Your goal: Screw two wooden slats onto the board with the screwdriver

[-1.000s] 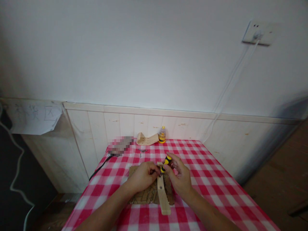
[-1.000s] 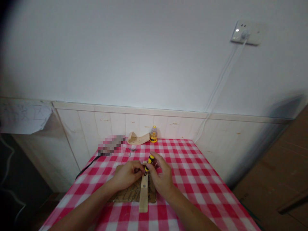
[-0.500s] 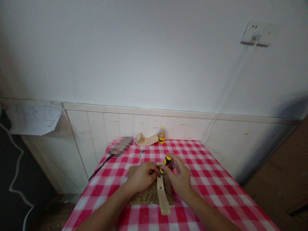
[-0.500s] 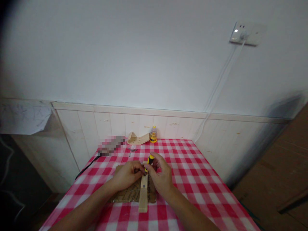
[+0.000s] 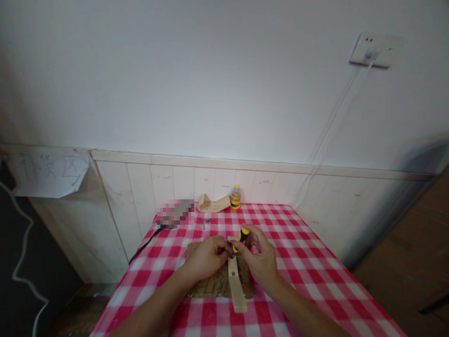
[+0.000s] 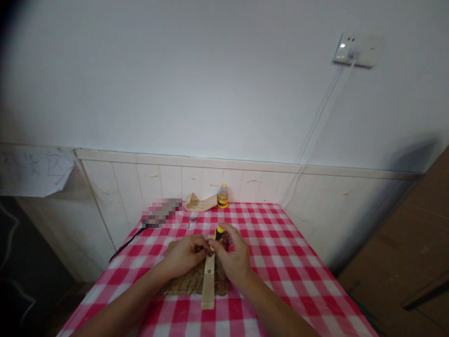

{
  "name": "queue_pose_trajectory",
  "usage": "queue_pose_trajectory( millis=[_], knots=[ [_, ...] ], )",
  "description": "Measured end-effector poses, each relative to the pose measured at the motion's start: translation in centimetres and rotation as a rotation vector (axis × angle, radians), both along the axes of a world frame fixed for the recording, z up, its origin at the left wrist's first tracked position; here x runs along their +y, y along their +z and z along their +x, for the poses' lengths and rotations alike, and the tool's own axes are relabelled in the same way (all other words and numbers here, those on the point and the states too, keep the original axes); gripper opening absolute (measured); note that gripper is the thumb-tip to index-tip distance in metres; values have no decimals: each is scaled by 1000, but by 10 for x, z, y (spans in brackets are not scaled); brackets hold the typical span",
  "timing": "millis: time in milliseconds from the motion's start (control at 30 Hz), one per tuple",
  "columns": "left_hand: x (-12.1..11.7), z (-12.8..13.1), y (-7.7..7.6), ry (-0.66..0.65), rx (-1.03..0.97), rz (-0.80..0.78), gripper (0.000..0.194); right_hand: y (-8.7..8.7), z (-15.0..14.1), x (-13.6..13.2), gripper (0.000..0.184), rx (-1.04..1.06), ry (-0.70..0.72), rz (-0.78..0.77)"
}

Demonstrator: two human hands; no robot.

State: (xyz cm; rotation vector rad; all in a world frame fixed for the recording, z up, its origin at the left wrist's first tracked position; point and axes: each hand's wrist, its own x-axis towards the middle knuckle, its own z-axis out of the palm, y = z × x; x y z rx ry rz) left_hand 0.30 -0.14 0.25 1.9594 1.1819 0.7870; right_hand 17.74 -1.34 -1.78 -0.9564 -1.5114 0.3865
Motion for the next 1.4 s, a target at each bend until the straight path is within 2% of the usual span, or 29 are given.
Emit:
queue_pose_trajectory(
  millis=[167, 400, 533, 633, 767, 900, 1133, 1400],
  knots=[
    [2, -1, -6, -32, -54, 23, 22, -4, 3, -1, 38, -28, 53, 32],
    [-8, 0, 11, 40, 50, -6, 22, -6, 7, -2, 37, 15, 149, 29],
    [-4, 0, 3, -10, -14, 24, 22, 0, 7, -7, 38, 61, 124, 70],
    [-3, 0, 1, -23, -24, 15, 22, 5, 5, -15, 38, 59, 170, 79],
    [-9, -1, 14, 38, 76, -15, 24, 9, 4, -23, 38, 16, 245, 69],
    [-12, -1, 22, 16, 73, -14, 26, 9, 4, -25, 37, -5, 274, 74],
    [-9, -1, 16, 23, 92, 5, 24, 9, 4, -25, 39, -36, 353, 34],
    [-13, 1, 25, 30, 110, -24, 26, 10, 1, -24, 37, -75, 237, 61]
  ],
)
